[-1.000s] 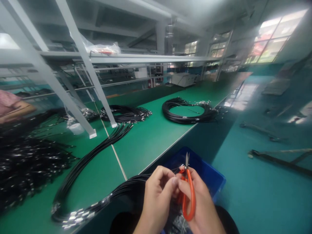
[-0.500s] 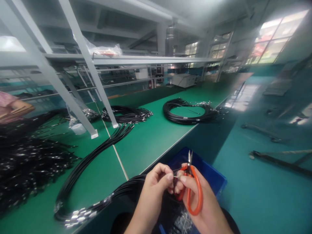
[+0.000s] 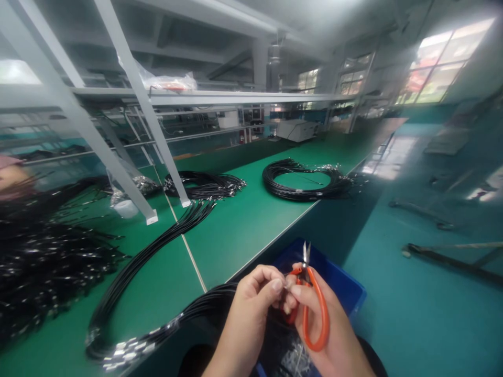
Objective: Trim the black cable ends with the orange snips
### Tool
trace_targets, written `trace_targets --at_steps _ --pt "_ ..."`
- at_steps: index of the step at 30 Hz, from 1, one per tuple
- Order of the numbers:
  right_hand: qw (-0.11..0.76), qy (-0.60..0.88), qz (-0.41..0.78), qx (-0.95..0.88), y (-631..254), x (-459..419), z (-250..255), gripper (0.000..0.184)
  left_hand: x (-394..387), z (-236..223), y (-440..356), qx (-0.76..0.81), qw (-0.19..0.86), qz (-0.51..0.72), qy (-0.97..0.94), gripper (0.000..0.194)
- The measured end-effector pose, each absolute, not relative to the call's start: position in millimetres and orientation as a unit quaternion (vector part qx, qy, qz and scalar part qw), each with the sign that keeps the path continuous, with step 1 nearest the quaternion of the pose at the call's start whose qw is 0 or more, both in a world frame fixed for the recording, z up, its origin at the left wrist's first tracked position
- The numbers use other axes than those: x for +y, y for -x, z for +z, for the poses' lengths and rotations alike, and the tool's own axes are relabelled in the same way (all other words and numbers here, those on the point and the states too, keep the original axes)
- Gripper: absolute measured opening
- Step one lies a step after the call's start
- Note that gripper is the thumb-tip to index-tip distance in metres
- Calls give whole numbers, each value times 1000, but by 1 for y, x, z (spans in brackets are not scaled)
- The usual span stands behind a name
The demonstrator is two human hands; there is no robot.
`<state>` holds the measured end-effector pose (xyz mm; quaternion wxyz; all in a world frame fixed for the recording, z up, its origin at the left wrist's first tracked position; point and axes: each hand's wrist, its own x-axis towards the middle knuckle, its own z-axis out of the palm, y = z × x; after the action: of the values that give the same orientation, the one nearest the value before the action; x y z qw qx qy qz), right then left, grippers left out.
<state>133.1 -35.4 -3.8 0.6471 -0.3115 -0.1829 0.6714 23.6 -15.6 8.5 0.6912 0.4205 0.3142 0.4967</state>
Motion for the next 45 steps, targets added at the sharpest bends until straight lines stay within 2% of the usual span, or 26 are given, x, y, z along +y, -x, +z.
trace_targets --at_steps 4,8,10,16,18,20,23,29,32,42,45 --pt "650 312 670 -178 -134 -34 0 19 -16 9 -20 351 645 503 -456 3" --pt "649 304 678 -163 -133 -35 0 20 -14 12 -21 329 626 486 -513 3" --pt "648 299 682 -160 -133 -36 0 19 -12 11 -19 341 598 487 -537 9" --pt "662 289 675 -152 -133 -33 3 18 -16 9 -4 478 395 459 -636 10" --pt "665 295 670 -150 -132 -33 4 18 -20 12 -5 465 417 414 -663 15" --pt "660 307 667 -159 -131 -33 3 16 -22 14 -9 431 477 392 -658 11" --pt "653 330 656 -187 -132 -34 0 18 -20 8 -14 419 521 423 -612 6" --pt "687 377 578 -227 -136 -29 -3 30 -14 -3 -11 415 578 428 -556 15" --pt "683 387 564 -257 -135 -25 -1 35 -15 -3 -11 415 586 420 -554 16" --pt "686 368 575 -252 -129 -28 -2 32 -17 2 -17 404 618 453 -500 18" --pt "689 419 525 -273 -131 -31 -5 32 -16 3 -17 418 613 463 -484 16"
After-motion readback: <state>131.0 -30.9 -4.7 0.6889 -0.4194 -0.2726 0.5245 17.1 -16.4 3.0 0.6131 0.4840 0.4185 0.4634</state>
